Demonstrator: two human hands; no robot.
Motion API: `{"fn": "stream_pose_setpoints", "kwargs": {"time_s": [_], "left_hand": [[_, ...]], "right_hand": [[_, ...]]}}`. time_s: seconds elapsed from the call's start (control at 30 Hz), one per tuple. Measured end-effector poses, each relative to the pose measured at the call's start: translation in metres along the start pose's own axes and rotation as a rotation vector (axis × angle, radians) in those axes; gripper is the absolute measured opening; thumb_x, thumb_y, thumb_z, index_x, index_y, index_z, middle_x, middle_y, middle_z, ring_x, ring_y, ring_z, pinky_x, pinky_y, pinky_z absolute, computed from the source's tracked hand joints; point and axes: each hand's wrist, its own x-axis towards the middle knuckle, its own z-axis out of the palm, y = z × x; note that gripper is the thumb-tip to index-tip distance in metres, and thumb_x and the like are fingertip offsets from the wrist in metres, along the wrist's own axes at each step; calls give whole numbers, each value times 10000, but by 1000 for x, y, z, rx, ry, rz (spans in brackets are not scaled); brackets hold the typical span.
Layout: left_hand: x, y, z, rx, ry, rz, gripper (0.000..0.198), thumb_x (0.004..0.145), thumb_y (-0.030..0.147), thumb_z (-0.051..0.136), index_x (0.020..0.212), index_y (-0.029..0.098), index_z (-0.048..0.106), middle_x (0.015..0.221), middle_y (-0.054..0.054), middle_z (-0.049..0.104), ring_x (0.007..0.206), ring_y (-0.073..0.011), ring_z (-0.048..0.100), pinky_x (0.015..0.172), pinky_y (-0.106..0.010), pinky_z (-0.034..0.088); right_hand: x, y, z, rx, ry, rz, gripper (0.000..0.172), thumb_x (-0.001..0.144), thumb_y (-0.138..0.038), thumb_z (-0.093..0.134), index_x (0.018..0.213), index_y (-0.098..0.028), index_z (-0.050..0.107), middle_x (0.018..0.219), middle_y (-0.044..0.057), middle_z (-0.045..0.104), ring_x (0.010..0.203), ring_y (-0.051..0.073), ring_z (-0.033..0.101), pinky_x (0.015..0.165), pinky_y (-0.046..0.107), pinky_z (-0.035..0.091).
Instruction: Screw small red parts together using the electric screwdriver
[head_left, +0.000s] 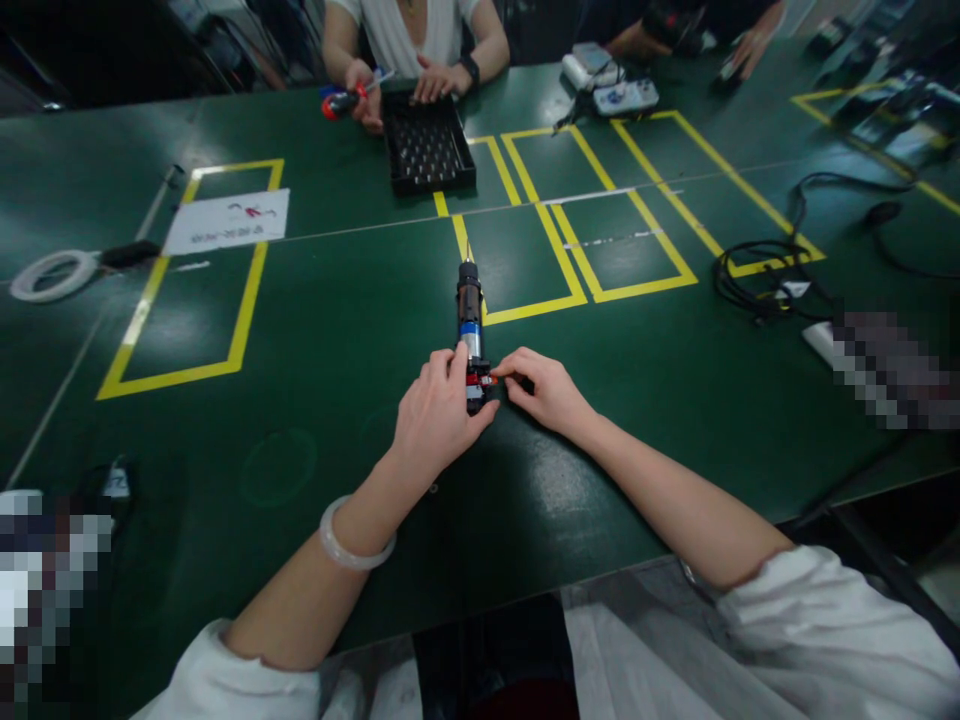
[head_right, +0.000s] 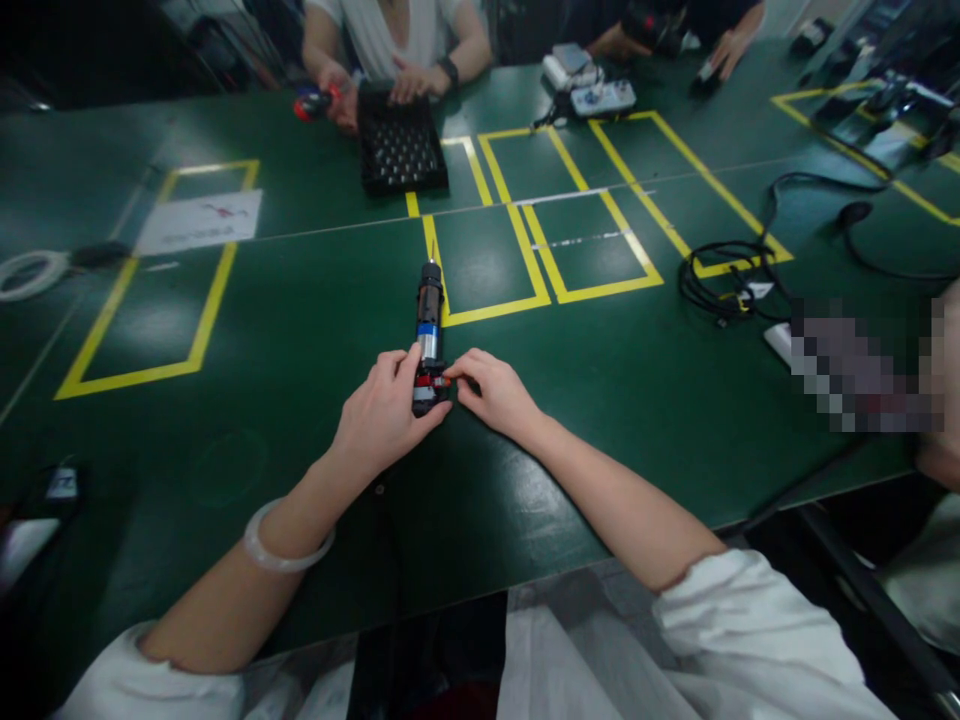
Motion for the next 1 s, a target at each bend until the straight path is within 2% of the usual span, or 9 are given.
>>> {"fn": "stream_pose_setpoints", "kwargs": {"time_s": [0.17, 0.3, 0.47, 0.6, 0.77, 0.9, 1.0], "left_hand": [[1, 3, 0, 11, -3, -30, 761, 872, 532, 589, 1473, 119, 370, 1262, -159, 516, 1065, -287, 589, 776, -352, 531], [4, 1, -2, 65, 14, -61, 734, 911, 547, 514, 1500, 140, 353, 1230, -165, 516, 1037, -296, 589, 731, -347, 521], [5, -9, -4, 104, -6, -68, 698, 926, 503, 495, 1533, 204, 326, 1226, -157, 510, 1012, -286, 591, 742, -335, 514], [3, -23, -6, 129, -8, -64, 694, 933, 504, 476, 1547, 230, 304, 1249, -164, 501, 1033, -301, 583, 754, -350, 522], [0, -58, -14, 171, -26, -130, 698, 941, 559, 420, 1541, 222, 304, 1283, -189, 487, 1048, -341, 576, 758, -407, 538], [-6, -104, -25, 191, -60, -229, 714, 960, 599, 309, 1541, 186, 283, 1333, -228, 438, 1094, -390, 547, 770, -489, 544], [-12, -143, -31, 172, -69, -375, 735, 945, 634, 297, 1537, 200, 267, 1379, -230, 398, 1179, -425, 510, 848, -568, 523]], "right_hand": [[-2, 1, 2, -28, -3, 2, 301, 845, -24, 497, 1006, -162, 711, 914, 67, 703, 830, 173, 647, 777, 296, 514], [-3, 0, 4, -22, -40, -25, 331, 854, -30, 477, 1043, -180, 704, 948, 66, 720, 875, 189, 651, 823, 322, 522], [-3, -5, 4, 10, -103, -63, 409, 831, -12, 455, 1131, -209, 650, 1090, 69, 704, 1018, 216, 622, 935, 390, 510], [-3, -4, 2, 33, -118, -65, 377, 842, -18, 450, 1108, -207, 639, 1131, 75, 684, 1091, 216, 606, 996, 406, 489], [-4, 0, 0, 35, -100, -60, 342, 858, -17, 435, 1061, -186, 652, 1104, 85, 688, 1088, 212, 609, 999, 391, 485], [-4, 0, 0, 34, -109, -52, 333, 867, -21, 429, 1037, -196, 656, 1105, 76, 685, 1078, 208, 613, 979, 384, 491], [-4, 0, 1, 24, -128, -35, 330, 869, -20, 432, 1025, -204, 657, 1090, 66, 686, 1066, 204, 617, 969, 378, 492]]}}
